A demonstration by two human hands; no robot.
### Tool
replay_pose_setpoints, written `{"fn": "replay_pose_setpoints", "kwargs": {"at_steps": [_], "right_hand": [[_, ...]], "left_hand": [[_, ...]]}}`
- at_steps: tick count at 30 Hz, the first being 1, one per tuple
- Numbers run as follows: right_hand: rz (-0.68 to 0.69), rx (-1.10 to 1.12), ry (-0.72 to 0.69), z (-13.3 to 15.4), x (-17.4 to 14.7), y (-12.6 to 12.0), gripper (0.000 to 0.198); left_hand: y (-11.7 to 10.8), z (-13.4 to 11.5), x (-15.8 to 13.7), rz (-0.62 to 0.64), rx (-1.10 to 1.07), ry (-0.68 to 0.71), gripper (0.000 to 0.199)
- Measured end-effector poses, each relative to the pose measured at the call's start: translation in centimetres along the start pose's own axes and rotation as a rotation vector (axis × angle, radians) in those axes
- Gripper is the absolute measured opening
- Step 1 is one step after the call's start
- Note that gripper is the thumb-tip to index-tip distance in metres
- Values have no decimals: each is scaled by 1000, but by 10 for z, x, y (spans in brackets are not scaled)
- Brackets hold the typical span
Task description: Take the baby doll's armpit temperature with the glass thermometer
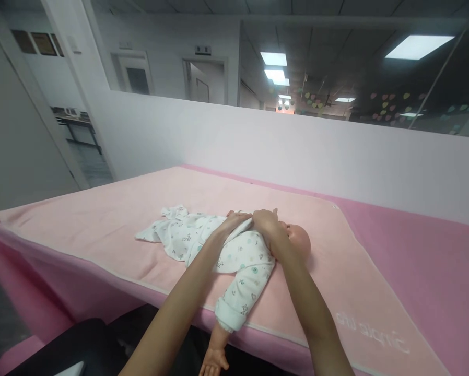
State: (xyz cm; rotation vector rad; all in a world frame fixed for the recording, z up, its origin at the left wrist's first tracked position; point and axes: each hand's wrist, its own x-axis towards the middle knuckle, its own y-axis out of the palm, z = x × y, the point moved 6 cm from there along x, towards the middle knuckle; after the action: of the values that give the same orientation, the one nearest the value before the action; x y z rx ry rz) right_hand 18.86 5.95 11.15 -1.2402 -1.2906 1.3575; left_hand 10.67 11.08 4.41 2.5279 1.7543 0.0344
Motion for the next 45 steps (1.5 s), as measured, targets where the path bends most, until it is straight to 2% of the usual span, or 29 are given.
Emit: {"fn": "replay_pose_setpoints", "kwargs": {"at_steps": [4,11,16,22,29,35,40,45], "right_hand": [[23,26,-23,-6,-3,2,18],[76,-5,-49,-14,4,13,27],[66,-102,5,-12,6,16,26],[70,-100,-27,0,3,18,28],[-54,-96,-13,-7,9,11,31],[-93,-77,1,-17,14,12,28],[-160,-86,-7,-14,14,7,28],[-204,-89,28,-19,4,-9,26]], "left_hand": [[0,-5,-4,-47,-78,30,8],[-7,1,-5,-151,-166,46,12],[-10,3,-2,-145,-81,94,11],[-13,1,-3,-177,0,140,14],[-10,-6,-4,-175,97,156,17],[-16,-2,-5,-220,219,123,24],[-18,1,-2,-209,203,155,26],[-17,1,-1,-171,181,169,27]]}}
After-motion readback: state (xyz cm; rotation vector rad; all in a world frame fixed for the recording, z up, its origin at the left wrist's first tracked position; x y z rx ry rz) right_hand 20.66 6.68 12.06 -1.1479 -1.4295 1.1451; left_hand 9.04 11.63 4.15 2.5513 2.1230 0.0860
